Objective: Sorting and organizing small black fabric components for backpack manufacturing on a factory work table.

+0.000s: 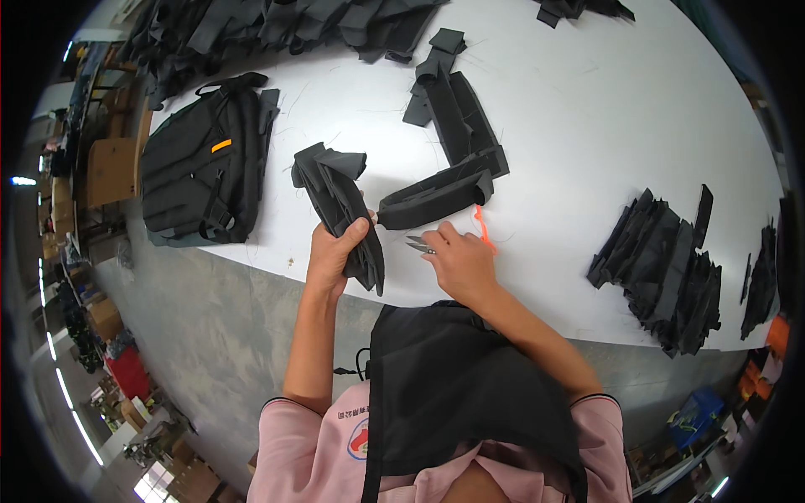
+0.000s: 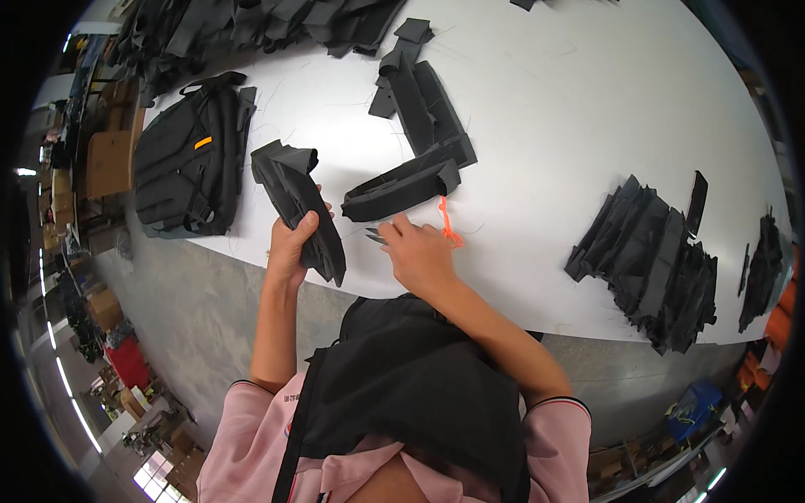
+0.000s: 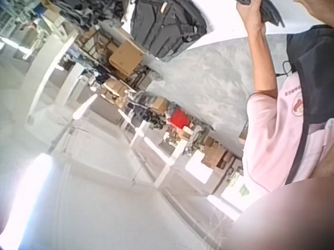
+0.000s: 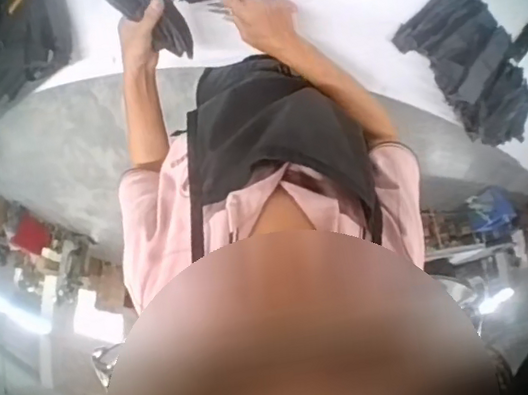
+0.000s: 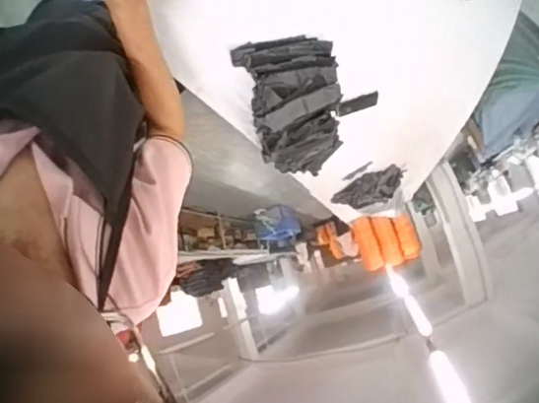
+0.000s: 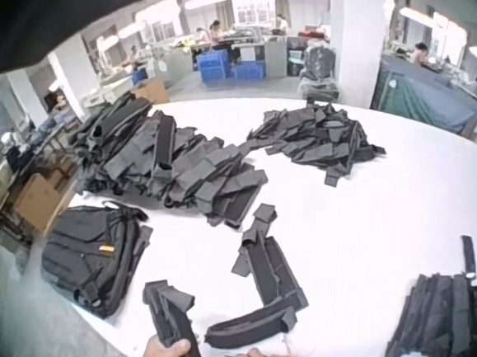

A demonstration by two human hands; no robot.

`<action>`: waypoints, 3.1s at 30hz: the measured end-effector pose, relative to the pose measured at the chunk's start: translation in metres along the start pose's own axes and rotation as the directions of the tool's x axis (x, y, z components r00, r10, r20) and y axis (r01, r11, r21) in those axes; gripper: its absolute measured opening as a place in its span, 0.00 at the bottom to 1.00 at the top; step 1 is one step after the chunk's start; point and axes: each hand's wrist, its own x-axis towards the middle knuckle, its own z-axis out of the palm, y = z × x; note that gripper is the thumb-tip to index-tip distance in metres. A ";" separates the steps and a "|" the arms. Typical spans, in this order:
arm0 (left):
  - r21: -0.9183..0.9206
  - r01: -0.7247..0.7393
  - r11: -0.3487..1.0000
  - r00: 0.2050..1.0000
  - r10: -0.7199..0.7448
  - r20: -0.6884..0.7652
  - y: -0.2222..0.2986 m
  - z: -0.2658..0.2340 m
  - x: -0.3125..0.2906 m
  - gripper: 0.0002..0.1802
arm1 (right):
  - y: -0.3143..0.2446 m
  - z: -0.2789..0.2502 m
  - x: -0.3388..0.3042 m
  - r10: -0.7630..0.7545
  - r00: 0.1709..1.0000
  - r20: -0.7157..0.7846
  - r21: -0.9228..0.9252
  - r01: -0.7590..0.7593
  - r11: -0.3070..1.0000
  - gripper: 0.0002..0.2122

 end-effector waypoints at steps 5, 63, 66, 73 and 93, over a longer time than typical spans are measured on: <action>-0.087 0.020 0.996 0.999 -0.022 -0.024 0.002 0.006 -0.003 0.31 | 0.004 0.032 0.019 -0.288 0.958 -0.016 -0.056 0.287 0.956 0.08; -0.267 0.130 0.955 0.987 -0.100 0.125 -0.021 0.020 0.001 0.30 | 0.023 0.003 0.070 -0.182 0.977 -0.114 -0.178 0.160 0.971 0.09; -0.267 0.125 0.955 0.988 -0.096 0.119 -0.020 0.019 -0.002 0.31 | 0.020 0.001 0.065 -0.079 0.996 -0.045 -0.123 0.073 0.990 0.09; -0.548 -0.010 0.837 1.000 -0.005 -0.026 -0.024 -0.023 -0.014 0.33 | 0.057 -0.006 -0.001 0.305 0.952 -0.034 0.173 -0.295 0.940 0.14; -0.725 0.253 0.640 0.900 -0.431 -0.067 -0.081 0.018 0.004 0.11 | 0.032 0.037 -0.010 0.374 0.784 0.497 0.831 -0.554 0.057 0.07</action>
